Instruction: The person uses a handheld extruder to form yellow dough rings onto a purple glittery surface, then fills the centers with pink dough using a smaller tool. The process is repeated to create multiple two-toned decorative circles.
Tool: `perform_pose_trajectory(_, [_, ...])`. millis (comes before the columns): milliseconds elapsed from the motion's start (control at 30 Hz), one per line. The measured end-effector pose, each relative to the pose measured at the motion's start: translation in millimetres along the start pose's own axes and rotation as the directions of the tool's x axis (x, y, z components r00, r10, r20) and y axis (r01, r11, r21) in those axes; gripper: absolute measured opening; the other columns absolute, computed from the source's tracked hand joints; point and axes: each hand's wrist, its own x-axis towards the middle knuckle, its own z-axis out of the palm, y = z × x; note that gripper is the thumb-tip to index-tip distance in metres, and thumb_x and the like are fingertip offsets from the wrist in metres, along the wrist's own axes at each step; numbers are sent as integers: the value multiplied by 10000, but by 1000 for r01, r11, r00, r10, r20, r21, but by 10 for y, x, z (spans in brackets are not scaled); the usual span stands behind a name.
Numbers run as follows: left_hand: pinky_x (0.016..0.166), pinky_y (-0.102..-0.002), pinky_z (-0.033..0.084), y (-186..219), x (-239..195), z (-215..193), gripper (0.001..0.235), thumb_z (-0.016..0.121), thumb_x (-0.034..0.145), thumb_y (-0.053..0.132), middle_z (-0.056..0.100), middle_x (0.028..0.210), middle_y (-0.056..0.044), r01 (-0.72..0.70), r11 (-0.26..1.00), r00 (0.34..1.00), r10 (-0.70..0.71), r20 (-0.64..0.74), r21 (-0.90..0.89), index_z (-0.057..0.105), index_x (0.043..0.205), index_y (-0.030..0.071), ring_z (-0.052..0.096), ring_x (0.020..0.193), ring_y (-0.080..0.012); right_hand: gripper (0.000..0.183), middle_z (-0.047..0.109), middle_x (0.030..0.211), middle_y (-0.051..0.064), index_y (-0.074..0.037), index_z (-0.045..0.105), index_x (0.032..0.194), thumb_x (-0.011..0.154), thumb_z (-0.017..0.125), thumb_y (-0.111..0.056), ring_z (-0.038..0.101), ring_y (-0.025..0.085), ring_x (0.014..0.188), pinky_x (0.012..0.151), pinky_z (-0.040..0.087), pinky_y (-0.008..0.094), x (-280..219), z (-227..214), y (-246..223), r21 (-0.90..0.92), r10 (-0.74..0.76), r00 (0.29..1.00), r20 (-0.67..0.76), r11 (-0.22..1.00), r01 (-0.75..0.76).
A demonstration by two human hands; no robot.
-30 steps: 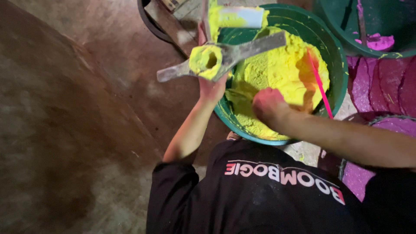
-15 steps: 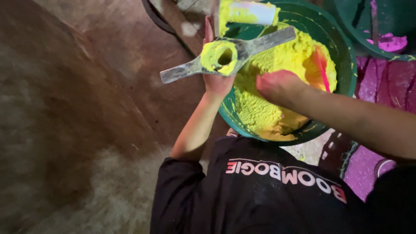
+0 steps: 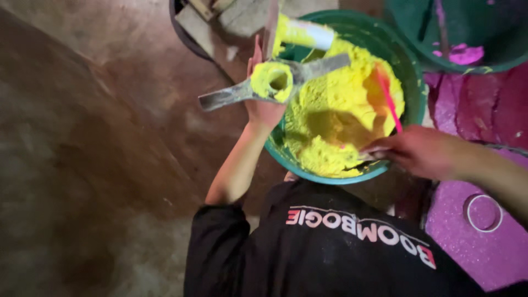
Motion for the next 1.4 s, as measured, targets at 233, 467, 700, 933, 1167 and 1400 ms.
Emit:
perform_pose_trajectory(233, [1227,-469,363,583,117,81,445,804,822,373,304,1654,-219,-146,989,939,145,313,-21,689,1196,162,415,1503,-311,398,575,809,216,-178,700,1432,1059,589,-261,509,271,660,550,469,404,-588,-540,351,387,114,978,-175,921,-38])
perform_pose_trajectory(467, [1138,-488,391,878,202,339,728,792,804,479,359,1592,-160,-266,960,858,194,476,88,558,1406,144,476,1404,-354,212,682,846,0,-284,753,1064,887,640,-311,696,246,747,551,510,398,-530,-602,-359,-602,-237,735,-636,747,-280])
perform_pose_trajectory(700, [1112,-449,448,804,-195,414,794,742,847,386,381,1622,-74,-25,994,823,-38,567,104,453,1549,155,494,1387,-365,272,609,874,57,-113,614,1045,783,625,-187,678,246,713,622,577,399,-349,-161,-827,-749,-299,868,-397,652,-119])
perform_pose_trajectory(933, [997,-428,485,701,248,57,709,756,779,432,333,1669,-37,-65,942,849,-121,514,329,492,1414,260,506,1376,-327,427,640,963,12,-186,623,1240,813,615,-191,697,234,779,657,582,404,-1002,-531,-827,-665,-129,857,-499,692,-282])
perform_pose_trajectory(1167, [1045,-448,474,977,125,255,735,745,873,414,368,1676,-24,-149,938,860,-33,510,313,471,1537,256,498,1405,-319,208,650,886,58,-87,601,1043,872,581,-202,710,238,796,593,588,381,-337,-431,-1258,-766,-222,858,-463,587,-262])
perform_pose_trajectory(1400, [1188,-475,414,613,362,-15,628,772,862,474,333,1651,-190,-199,951,934,111,339,235,558,1386,201,464,1428,-339,336,601,809,3,-191,629,1208,875,586,-179,677,173,703,562,545,343,-1087,-669,-846,-674,-30,799,-601,556,-487])
